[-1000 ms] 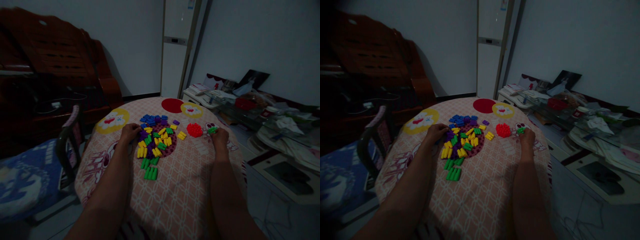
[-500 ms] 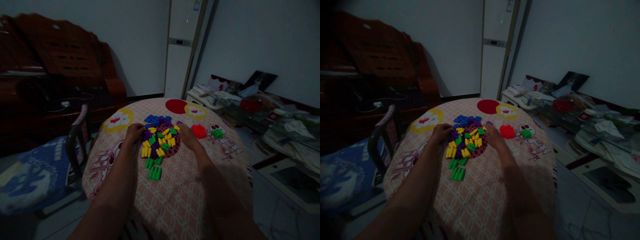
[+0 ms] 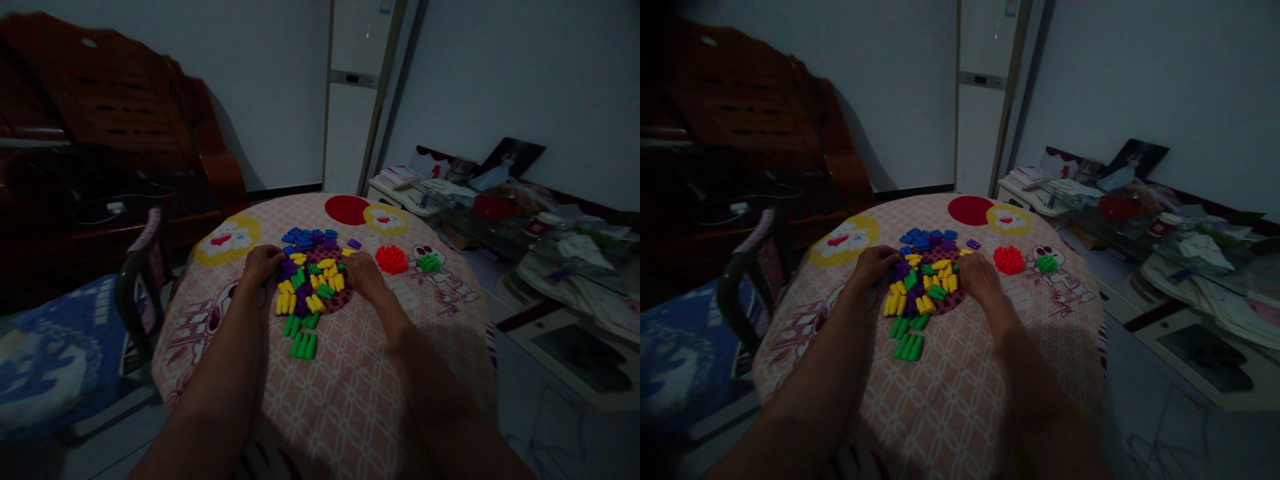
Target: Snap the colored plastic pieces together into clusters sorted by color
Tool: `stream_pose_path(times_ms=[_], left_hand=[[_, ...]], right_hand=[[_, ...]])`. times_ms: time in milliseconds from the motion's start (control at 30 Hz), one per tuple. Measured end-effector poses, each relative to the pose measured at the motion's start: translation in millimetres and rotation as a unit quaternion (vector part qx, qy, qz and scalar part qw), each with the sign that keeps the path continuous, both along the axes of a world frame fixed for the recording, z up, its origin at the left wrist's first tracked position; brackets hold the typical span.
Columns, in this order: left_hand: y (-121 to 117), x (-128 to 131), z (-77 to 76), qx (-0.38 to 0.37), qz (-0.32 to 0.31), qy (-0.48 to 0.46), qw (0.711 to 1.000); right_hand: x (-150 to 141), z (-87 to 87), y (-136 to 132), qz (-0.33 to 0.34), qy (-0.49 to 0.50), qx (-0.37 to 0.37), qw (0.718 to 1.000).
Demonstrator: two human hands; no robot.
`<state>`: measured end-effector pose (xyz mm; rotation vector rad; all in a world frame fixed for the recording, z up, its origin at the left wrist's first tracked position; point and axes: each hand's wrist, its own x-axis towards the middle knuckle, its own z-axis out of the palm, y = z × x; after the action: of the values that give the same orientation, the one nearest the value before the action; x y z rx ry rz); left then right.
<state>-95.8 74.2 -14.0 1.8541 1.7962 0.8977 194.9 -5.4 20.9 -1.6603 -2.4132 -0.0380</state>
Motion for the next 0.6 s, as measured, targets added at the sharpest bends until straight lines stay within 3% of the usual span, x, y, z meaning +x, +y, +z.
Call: stream_pose_path(times_ms=[200, 333, 467, 600], left_hand=[[-1.0, 0.7, 2.6, -0.010, 0.011, -0.002, 1.000], [-2.0, 0.8, 3.0, -0.007, 0.007, -0.007, 1.000], [-2.2, 0.5, 3.4, -0.003, 0.001, -0.007, 1.000], [-1.9, 0.4, 4.3, -0.001, -0.004, 0.005, 1.000]], right_hand=[[3.8, 3.0, -4.8, -0.048, 0.024, -0.008, 0.999], [13.1, 16.7, -2.2, -0.059, 0.135, 0.056, 0.988], [57.1, 35.7, 3.1, -0.136, 0.285, 0.176, 0.932], [127.5, 35.2, -1.4, -0.306, 0.344, 0.256, 0.850]])
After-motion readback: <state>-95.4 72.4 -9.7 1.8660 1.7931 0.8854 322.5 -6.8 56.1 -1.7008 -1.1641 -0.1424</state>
